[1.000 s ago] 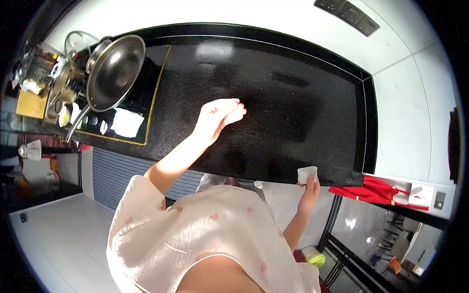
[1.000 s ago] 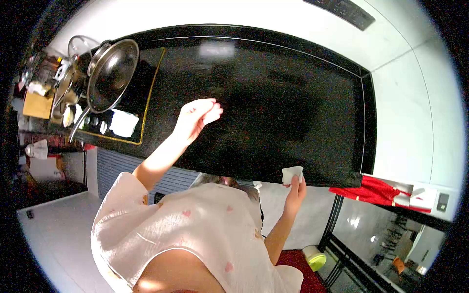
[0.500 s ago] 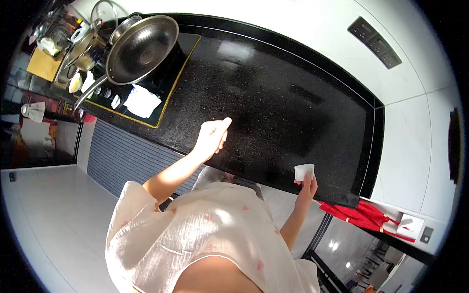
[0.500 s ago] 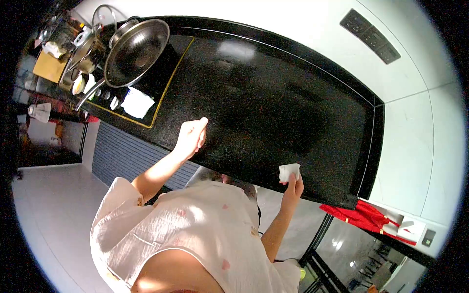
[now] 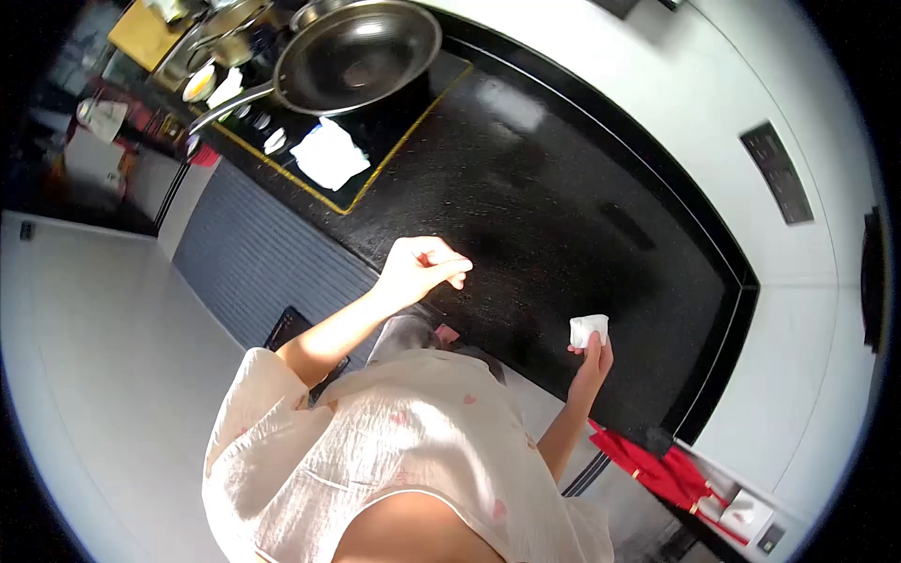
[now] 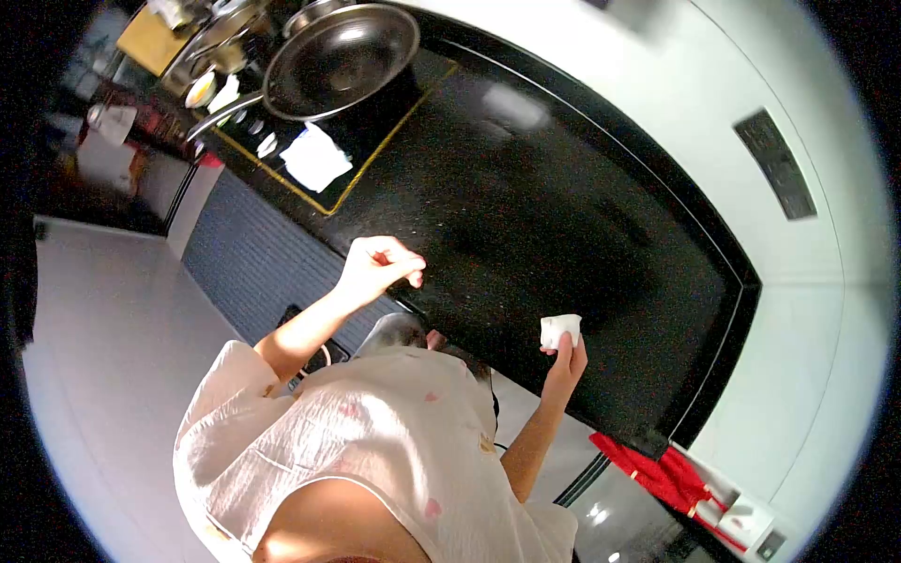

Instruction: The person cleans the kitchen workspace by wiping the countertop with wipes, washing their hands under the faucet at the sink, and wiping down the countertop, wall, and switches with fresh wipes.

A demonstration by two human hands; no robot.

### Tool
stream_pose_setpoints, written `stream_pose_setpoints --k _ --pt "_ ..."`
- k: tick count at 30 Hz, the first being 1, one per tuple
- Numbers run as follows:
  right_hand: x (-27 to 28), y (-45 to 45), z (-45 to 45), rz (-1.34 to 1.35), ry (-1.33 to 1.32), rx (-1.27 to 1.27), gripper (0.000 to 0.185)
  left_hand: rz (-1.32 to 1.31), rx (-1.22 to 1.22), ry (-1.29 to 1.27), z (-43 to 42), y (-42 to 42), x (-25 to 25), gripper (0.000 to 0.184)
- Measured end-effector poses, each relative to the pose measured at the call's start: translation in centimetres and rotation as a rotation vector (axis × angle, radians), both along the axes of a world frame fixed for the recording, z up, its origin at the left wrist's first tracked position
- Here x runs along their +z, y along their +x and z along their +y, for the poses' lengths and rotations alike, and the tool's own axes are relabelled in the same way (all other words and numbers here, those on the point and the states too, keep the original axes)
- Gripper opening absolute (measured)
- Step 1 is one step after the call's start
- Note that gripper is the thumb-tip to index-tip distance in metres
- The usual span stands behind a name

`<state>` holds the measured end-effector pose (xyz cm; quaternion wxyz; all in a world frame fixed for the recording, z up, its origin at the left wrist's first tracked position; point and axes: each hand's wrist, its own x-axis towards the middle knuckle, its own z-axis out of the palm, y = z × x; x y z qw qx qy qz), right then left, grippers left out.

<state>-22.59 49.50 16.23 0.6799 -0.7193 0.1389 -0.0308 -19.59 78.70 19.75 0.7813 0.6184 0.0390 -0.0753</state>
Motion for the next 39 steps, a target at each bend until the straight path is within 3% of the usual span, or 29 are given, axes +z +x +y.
stream_pose_setpoints --k 2,6,10,14,18,21,23,24,26,29,31,32,39 --pt "0.2 1.1 1.4 0.015 -0.016 0.052 0.027 0.04 -0.017 -0.004 1.6 -1.0 0.7 0.009" --pt "0.5 3.5 5.5 0.057 -0.028 0.228 0.028 -0.169 0.225 0.019 4.3 -3.0 0.8 0.017" --pt "0.1 5.4 11.5 0.078 0.024 0.503 0.026 -0.001 0.369 0.021 9.6 -6.8 0.5 0.013" --pt "1.0 6.2 20.5 0.106 0.075 0.73 0.022 -0.001 0.637 -0.007 15.6 -9.0 1.5 0.015" --pt "0.6 6.5 29.9 0.108 0.072 0.947 0.019 0.002 0.683 0.048 23.8 -11.7 -0.3 0.01" --pt "-0.1 6.5 37.8 -0.047 0.046 0.936 0.011 0.043 0.742 0.023 29.9 -12.2 -0.8 0.01" --pt "-0.3 7.5 43.6 -0.316 -0.198 0.89 0.016 0.035 0.732 0.056 34.2 -13.0 -0.9 0.01" --pt "-0.5 8.6 46.4 -0.63 -0.508 0.81 0.018 0.023 0.734 0.054 36.3 -13.4 -1.0 0.01" --pt "-1.8 11.2 52.6 -0.808 -0.677 0.656 0.014 -0.016 0.76 0.071 40.0 -14.5 -0.8 0.012" --pt "-6.4 15.8 59.4 -0.862 -0.757 0.733 0.027 0.02 0.862 0.12 45.0 -16.4 0.0 0.012" --pt "-8.6 16.6 61.1 -0.687 -1.089 0.921 0.033 0.017 0.93 0.109 47.8 -17.6 -0.3 0.014" --pt "-9.8 16.5 61.2 -0.659 -1.079 1.009 0.04 0.023 0.961 0.114 49.2 -18.1 -0.1 0.014" --pt "-9.6 16.5 63.2 -0.648 -1.227 0.829 0.043 0.062 1.045 0.048 57.5 -18.0 -2.0 0.014"
